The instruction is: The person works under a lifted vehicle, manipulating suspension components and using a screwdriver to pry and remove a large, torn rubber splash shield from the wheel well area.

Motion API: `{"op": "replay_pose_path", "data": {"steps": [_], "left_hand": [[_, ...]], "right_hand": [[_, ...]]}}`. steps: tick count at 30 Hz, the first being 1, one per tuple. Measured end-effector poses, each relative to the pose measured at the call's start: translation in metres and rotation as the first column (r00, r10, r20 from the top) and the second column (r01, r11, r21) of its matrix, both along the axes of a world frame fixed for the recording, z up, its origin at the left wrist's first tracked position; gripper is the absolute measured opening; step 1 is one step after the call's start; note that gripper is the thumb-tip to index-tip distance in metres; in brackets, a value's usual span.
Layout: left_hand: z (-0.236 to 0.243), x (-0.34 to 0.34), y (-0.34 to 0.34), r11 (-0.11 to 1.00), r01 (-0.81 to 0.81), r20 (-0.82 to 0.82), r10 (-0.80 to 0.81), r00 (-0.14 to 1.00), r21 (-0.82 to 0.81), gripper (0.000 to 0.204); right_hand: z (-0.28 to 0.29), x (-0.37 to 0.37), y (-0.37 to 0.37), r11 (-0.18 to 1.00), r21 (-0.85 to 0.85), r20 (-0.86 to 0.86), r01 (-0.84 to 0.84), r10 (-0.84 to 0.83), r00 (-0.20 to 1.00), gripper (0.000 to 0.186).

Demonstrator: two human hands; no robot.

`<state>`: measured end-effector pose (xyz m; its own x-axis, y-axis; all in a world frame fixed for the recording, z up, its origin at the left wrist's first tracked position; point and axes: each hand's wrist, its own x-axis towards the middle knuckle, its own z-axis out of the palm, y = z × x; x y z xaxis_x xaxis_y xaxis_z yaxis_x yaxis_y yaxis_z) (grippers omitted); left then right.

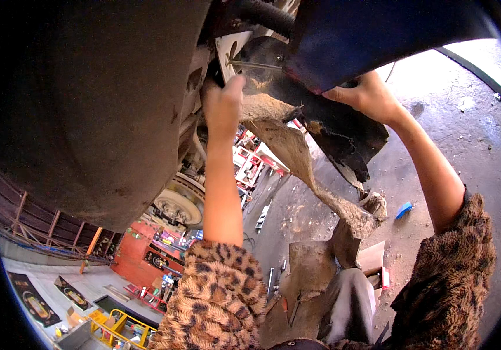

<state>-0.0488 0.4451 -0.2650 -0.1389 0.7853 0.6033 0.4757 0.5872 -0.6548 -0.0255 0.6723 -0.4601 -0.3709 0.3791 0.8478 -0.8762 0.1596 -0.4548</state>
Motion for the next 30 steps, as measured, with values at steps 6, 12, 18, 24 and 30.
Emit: {"op": "replay_pose_path", "data": {"steps": [6,12,18,24,30], "left_hand": [[0.02,-0.015,-0.002,0.931,0.042,0.417,-0.201,0.886,0.362,0.03],[0.017,0.008,0.021,0.907,-0.079,0.513,-0.161,0.843,0.415,0.04],[0.005,0.004,0.02,0.886,-0.059,0.517,-0.214,0.829,0.46,0.042],[0.006,0.009,0.023,0.921,-0.079,0.519,-0.143,0.843,0.381,0.044],[0.009,0.004,0.012,0.947,-0.031,0.492,-0.139,0.859,0.32,0.041]], "right_hand": [[0.01,0.033,0.012,0.994,0.046,0.136,-0.101,0.094,0.986,0.034],[0.001,-0.008,0.012,1.0,-0.005,-0.046,-0.025,0.025,0.999,0.034],[-0.019,-0.033,-0.013,0.995,-0.08,-0.044,0.054,-0.058,0.997,0.039],[-0.012,-0.036,0.009,0.992,-0.047,-0.103,0.114,-0.119,0.988,0.038],[-0.005,-0.026,0.013,0.916,-0.03,-0.149,0.399,-0.399,0.905,0.035]]}}
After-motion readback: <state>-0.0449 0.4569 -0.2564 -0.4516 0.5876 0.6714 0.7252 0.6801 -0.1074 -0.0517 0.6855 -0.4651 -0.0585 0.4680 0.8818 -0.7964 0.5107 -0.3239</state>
